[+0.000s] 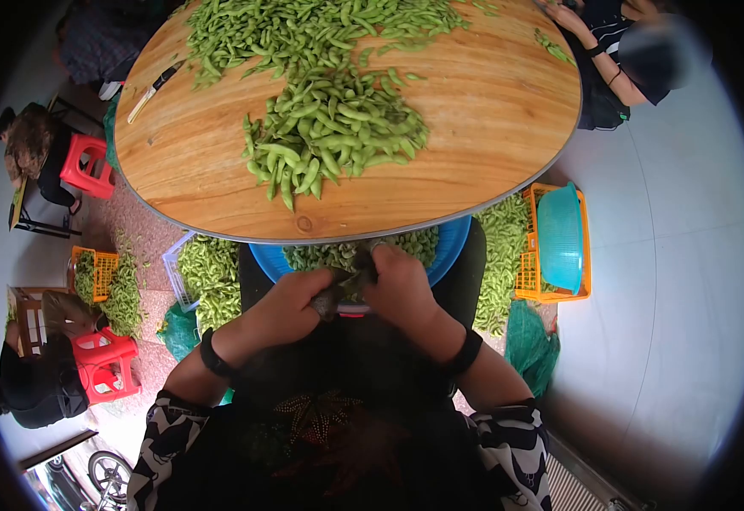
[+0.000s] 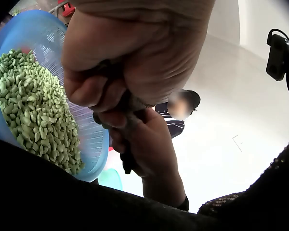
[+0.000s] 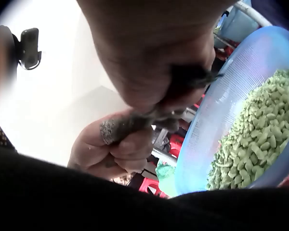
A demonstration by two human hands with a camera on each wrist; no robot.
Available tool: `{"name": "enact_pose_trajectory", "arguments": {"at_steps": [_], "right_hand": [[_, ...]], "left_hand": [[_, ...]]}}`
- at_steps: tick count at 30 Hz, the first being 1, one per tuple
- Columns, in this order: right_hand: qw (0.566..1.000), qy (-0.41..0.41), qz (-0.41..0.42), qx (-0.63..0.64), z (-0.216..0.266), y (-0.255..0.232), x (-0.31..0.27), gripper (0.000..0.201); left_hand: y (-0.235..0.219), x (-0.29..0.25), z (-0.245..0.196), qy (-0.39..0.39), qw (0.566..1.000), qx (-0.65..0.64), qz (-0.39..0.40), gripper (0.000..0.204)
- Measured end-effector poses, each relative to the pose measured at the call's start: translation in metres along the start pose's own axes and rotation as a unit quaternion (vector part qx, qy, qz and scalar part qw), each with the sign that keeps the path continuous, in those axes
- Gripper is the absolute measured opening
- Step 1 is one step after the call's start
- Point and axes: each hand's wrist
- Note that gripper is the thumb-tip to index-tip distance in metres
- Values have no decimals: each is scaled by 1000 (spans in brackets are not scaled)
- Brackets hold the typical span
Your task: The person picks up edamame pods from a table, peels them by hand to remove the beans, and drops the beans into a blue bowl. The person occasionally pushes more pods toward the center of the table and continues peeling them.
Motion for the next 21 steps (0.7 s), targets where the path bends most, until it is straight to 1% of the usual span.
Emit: {"name": "enact_pose_trajectory", "arguments": {"at_steps": [1,2,3,4,5,6,7,8,9,10,11,12,13,14,15,16,17,18,19,20,21], "right_hand": [[1000,-1,-1,0,-2,-3,2,22],[1000,-15,17,-21,-7,-9,3,22],[998,-29,36,-42,-8,-12,4,23],[998,-29,39,-41,-6,-12,2,23],[998,-35,22,-53,-3,-14,0,25],[997,-41,4,-66,2,-17,-2,30],[997,-41,3,-66,7,-22,-5,30],[995,-51,-24,-80,15,-28,-10,33],[992,-60,-51,-93,19,-30,-12,37],[992,-60,-51,-93,20,-29,-11,37],[990,-93,-70,-84,21,-29,-10,30],[985,-128,-89,-74,22,-29,-9,24],[984,-131,-92,-76,21,-26,-8,24],[991,-122,-47,-9,19,-21,-6,21],[992,-113,-1,58,23,-18,-4,18],[979,-137,-21,147,31,-14,-3,14],[979,-142,-20,147,37,-20,-6,14],[950,-8,118,287,42,-27,-10,13],[868,129,249,411,44,-32,-14,14],[868,127,252,410,42,-33,-15,14],[830,133,288,458,40,-34,-15,13]], "left_hand": [[-4,0,-8,-30,997,-64,-23,17],[-7,0,-12,-61,989,-128,-48,18],[-8,-2,-9,-62,988,-128,-50,18],[-9,-4,-3,-73,990,-101,-66,16],[-11,-6,1,-83,991,-74,-81,15],[-13,-7,0,-82,991,-73,-81,15],[-16,-8,-1,-120,987,-54,-89,13],[-16,-9,-3,-158,982,-35,-96,12],[-15,-10,-2,-158,982,-34,-96,12],[-12,-10,0,-125,985,-24,-117,11],[-10,-10,0,-91,986,-13,-138,11],[-8,-9,-3,-89,986,-13,-138,11],[-7,-6,-8,-39,985,-19,-164,9],[-7,-4,-10,11,981,-24,-190,8],[-8,-3,-10,14,981,-22,-194,8],[-8,-3,-9,65,981,-63,-174,8],[-8,-3,-9,116,976,-104,-152,11],[-12,-2,-16,117,975,-102,-158,11],[-18,-1,-28,118,966,-192,-128,10],[-22,0,-35,119,948,-280,-96,10],[-23,0,-35,120,948,-278,-100,10]]}}
Point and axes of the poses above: each hand's wrist, its own x-axis towards the middle knuckle, its own y-axis out of the palm, z = x × y, and after that the axes turned 15 degrees about y, right-handed
